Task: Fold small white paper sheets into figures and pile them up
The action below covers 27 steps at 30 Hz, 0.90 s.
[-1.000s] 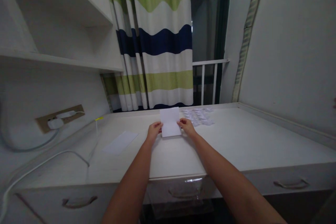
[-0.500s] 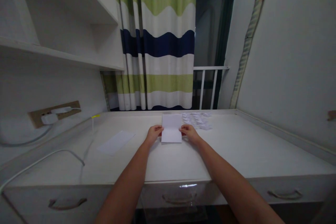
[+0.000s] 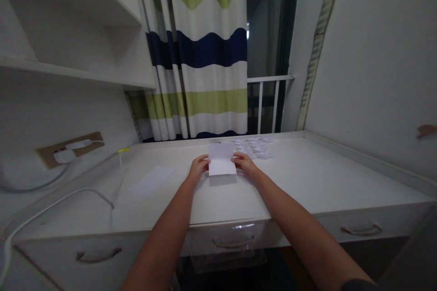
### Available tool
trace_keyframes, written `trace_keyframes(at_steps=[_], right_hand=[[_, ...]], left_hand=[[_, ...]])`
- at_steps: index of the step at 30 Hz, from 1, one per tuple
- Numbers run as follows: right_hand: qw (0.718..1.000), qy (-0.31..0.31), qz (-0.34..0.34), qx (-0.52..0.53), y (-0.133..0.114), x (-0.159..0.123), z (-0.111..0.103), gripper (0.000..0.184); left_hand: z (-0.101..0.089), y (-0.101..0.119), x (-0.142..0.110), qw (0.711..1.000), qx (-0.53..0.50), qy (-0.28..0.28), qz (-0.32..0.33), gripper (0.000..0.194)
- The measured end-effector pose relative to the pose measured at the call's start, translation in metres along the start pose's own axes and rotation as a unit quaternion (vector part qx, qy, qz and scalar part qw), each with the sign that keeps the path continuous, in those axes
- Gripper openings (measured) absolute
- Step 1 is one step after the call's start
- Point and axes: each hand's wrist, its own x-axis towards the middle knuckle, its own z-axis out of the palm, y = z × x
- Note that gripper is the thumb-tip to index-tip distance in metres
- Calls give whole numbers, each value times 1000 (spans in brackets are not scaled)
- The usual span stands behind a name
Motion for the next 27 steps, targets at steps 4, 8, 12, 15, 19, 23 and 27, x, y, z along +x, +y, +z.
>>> trace_keyframes(at_steps=[4,8,12,15,19,23,27], right_hand=[[1000,-14,1,22,0,-2,2,14],[1000,-23,0,12,-1,-4,4,16],[1000,-11,-10,-21,0,-5,2,17],[999,-13,-24,-40,2,-5,1,17],[997,-17,-48,-65,3,-7,1,30],[998,-16,-30,-61,4,-9,4,35],[999,-22,-23,-32,4,-9,6,22]], left_hand=[[1,0,0,1000,-12,-15,6,22],[1,-1,-1,999,6,-35,17,14],[1,-3,-2,999,28,-32,0,18],[2,-4,-3,997,56,-45,1,26],[2,-8,-3,994,93,-52,26,44],[1,-9,0,997,72,-33,23,63],[4,-7,-3,999,28,-29,-10,57]])
